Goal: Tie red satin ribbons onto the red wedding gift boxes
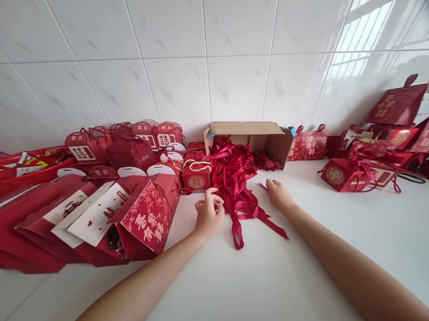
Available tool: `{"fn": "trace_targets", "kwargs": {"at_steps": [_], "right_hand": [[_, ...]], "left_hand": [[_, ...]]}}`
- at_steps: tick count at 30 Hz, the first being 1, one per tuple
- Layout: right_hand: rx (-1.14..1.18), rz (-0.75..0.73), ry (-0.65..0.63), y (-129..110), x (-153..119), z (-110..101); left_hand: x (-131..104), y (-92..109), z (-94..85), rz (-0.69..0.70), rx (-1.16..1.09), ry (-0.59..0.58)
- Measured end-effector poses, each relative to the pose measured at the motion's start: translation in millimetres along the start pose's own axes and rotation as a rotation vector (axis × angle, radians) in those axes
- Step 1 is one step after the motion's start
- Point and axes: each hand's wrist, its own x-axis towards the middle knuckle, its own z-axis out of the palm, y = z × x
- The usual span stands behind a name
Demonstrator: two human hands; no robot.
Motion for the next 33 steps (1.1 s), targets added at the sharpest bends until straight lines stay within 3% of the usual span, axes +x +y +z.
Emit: {"fn": "trace_targets", "kwargs": {"at_steps": [6,12,17,22,27,33], "right_hand": [[0.438,0.013,0.080,-8,1,-2],[0.911,-0.105,-0.019,-62,-30,10],[1.089,-0.155,-0.111,-95,-65,27],[1.191,-0.124,-0.092,-100,-72,22],[1.286,-0.106,-0.187,-98,-69,9],[1.364,-0.079,-0.233,-98,-69,13]], "left_hand": [[1,6,-3.2,-0.047,-0.159,0.026],[-7,22,-5.1,-0.110,-0.340,-0.086],[-7,18,-1.0,-0.156,-0.428,-0.087],[-7,16,-3.6,-0.145,-0.418,-0.079],[-10,21,-6.5,-0.066,-0.383,-0.144],[-11,20,-7.1,-0.015,-0.317,-0.145]]}}
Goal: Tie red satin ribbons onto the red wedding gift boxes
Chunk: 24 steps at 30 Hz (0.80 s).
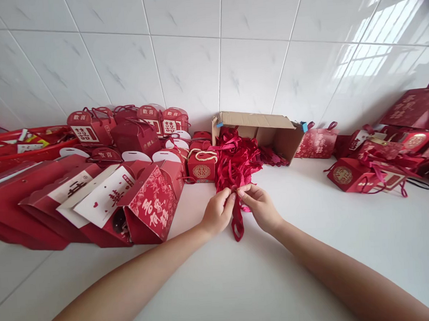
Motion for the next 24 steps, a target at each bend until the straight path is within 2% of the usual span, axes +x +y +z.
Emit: {"fn": "trace_targets", "kwargs": {"at_steps": [17,24], "right_hand": [[0.022,0.020,0.009,0.0,1.0,1.2],[0.039,0.040,0.069,-5.3,4.0,-2.1]], "left_hand": [[-3.5,-3.0,-1.1,0.066,0.102,-0.092],[-4.4,4.8,-3.1,0.067,0.101,-0.155]]}}
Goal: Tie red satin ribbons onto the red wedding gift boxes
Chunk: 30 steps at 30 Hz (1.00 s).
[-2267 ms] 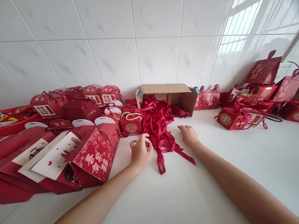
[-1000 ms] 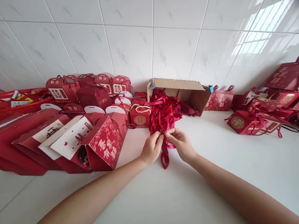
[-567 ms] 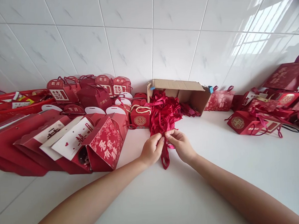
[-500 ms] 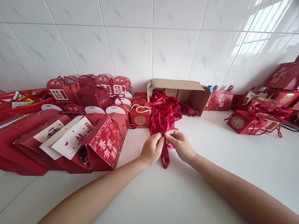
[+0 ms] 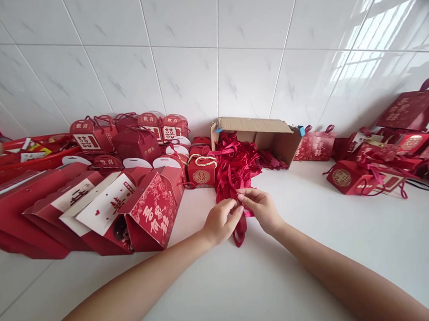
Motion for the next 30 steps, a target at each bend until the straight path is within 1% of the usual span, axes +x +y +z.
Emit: {"fn": "trace_targets", "kwargs": {"at_steps": [3,7,12,14,17,19,20,21,22,23,24,25,27,28,29,30], "right_hand": [[0.055,-0.037,0.058,1,5,-5],[0.155,-0.067,0.127,1,15,-14],[0.247,-0.044,0.196,4,29,-32],[0.272,-0.032,0.204,6,32,-37],[0.307,-0.017,0.198,7,35,-42],[0.329,-0.010,0.192,7,36,-43],[0.338,-0.007,0.189,7,36,-43],[0.345,-0.006,0.184,5,36,-43],[0.350,-0.005,0.178,4,36,-43],[0.354,-0.005,0.169,1,36,-43],[0.355,-0.005,0.157,-1,35,-42],[0.354,-0.003,0.141,-4,35,-41],[0.344,0.000,0.106,-10,32,-37],[0.335,0.000,0.088,-13,30,-35],[0.322,-0.002,0.069,-17,27,-32],[0.306,-0.007,0.049,-20,24,-29]], "left_hand": [[0,3,1.8,0.012,-0.014,-0.032],[2,0,2.8,-0.016,-0.013,0.011],[5,-7,0.6,-0.002,0.020,0.051],[5,-2,-0.4,0.038,0.069,0.051],[0,19,-7.0,0.133,0.160,0.034],[-8,39,-19.3,0.216,0.245,0.030],[-13,48,-28.7,0.259,0.302,0.045],[-19,55,-40.4,0.334,0.433,0.097],[-26,61,-54.0,0.396,0.571,0.176],[-34,63,-69.0,0.433,0.697,0.293],[-41,64,-84.7,0.436,0.822,0.415],[-49,62,-100.3,0.421,0.949,0.546],[-63,54,-127.9,0.321,1.126,0.713],[-69,50,-138.5,0.240,1.118,0.738],[-74,46,-146.4,0.132,1.047,0.739],[-77,42,-151.5,0.010,0.930,0.725]]}}
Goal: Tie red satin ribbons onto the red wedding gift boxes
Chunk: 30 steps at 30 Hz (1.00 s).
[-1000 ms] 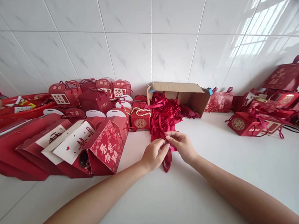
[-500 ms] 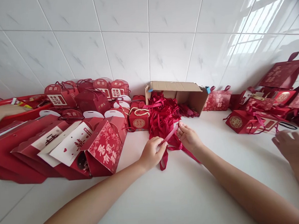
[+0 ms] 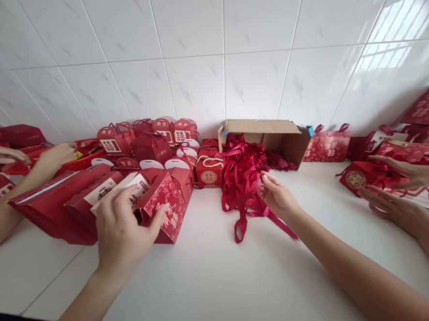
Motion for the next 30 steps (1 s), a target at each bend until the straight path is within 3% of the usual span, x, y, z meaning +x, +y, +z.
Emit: {"fn": "trace_targets", "kwargs": {"at_steps": [2,4,8,13,17,20,25,30], "right_hand": [[-0.041,-0.014,-0.045,-5,-8,9],[-0.089,-0.037,-0.101,-11,-18,19],[-0.197,-0.096,-0.241,-24,-41,39],[-0.359,-0.208,-0.362,-33,-62,48],[-0.469,-0.278,-0.295,-31,-69,39],[-0.533,-0.294,-0.207,-24,-73,34],[-0.598,-0.372,-0.095,-13,-76,35],[-0.638,-0.457,-0.105,-8,-81,38]], "left_hand": [[-4,-5,-1.2,-0.241,-0.195,-0.134],[-9,-1,-0.5,-0.377,-0.384,-0.196],[-16,26,8.2,-0.341,-0.599,-0.330],[-8,70,39.9,-0.319,-0.928,-0.562],[-4,96,69.0,-0.311,-1.073,-0.601],[-9,107,80.0,-0.344,-1.137,-0.602],[-20,113,74.7,-0.401,-1.176,-0.591],[-23,114,63.5,-0.407,-1.186,-0.607]]}}
